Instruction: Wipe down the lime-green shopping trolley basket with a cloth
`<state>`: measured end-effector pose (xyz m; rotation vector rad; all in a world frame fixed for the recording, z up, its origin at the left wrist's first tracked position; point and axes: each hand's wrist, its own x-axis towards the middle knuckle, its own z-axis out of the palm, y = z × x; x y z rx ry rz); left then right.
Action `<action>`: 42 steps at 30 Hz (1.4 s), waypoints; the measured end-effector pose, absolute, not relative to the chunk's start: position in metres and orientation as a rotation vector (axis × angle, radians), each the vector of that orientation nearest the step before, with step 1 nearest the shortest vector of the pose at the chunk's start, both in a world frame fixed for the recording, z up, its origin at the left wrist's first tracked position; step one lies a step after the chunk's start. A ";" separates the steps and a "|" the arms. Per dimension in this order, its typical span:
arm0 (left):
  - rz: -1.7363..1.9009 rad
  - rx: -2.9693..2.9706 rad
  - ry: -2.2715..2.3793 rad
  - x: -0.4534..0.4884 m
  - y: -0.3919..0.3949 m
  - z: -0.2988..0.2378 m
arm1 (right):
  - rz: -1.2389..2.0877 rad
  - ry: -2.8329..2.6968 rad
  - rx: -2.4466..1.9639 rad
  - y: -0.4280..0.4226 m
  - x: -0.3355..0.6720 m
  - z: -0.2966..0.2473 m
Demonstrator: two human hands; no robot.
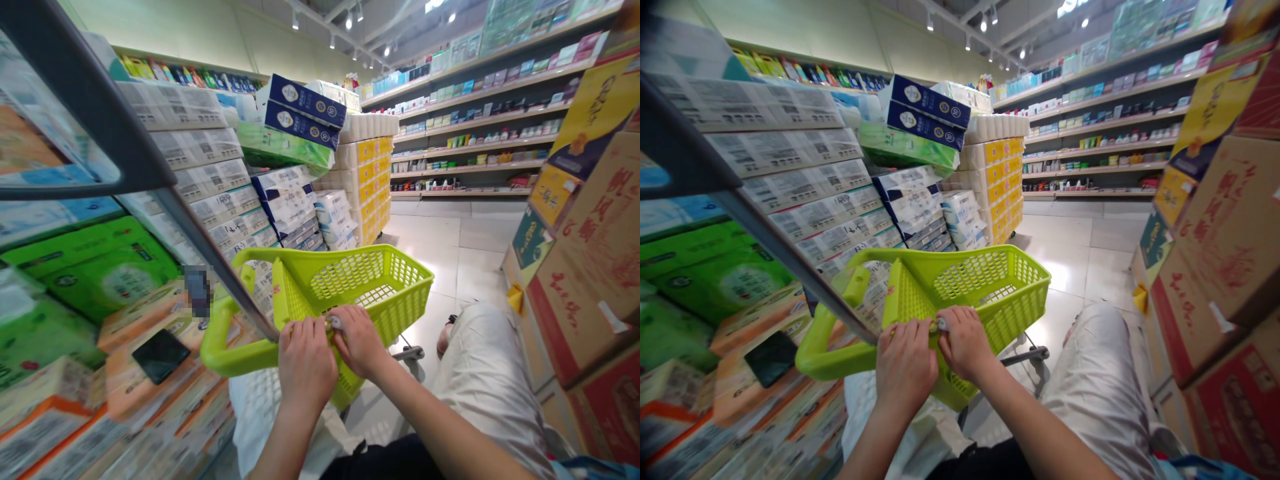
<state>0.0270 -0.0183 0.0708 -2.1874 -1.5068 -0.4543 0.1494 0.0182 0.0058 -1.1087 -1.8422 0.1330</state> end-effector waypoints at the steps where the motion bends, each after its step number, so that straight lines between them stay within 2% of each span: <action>1: -0.456 -2.187 -1.500 0.026 -0.018 0.071 | 0.114 -1.833 -1.137 0.020 0.155 0.003; 7: -0.458 -2.175 -1.508 0.028 -0.018 0.070 | 0.019 -1.662 -1.315 0.024 0.168 -0.007; 14: -0.481 -2.182 -1.481 0.026 -0.016 0.069 | 0.103 -1.827 -1.133 0.015 0.147 0.004; 21: -0.466 -2.174 -1.494 0.028 -0.018 0.071 | -0.004 -1.607 -1.385 0.025 0.173 -0.009; 28: -0.491 -2.165 -1.470 0.025 -0.015 0.068 | 0.121 -1.824 -1.121 0.017 0.147 0.002; 36: -0.501 -2.166 -1.467 0.025 -0.015 0.066 | -0.005 -1.629 -1.334 0.023 0.170 -0.009; 42: -0.512 -2.152 -1.466 0.025 -0.015 0.064 | 0.125 -1.798 -1.136 0.014 0.147 0.003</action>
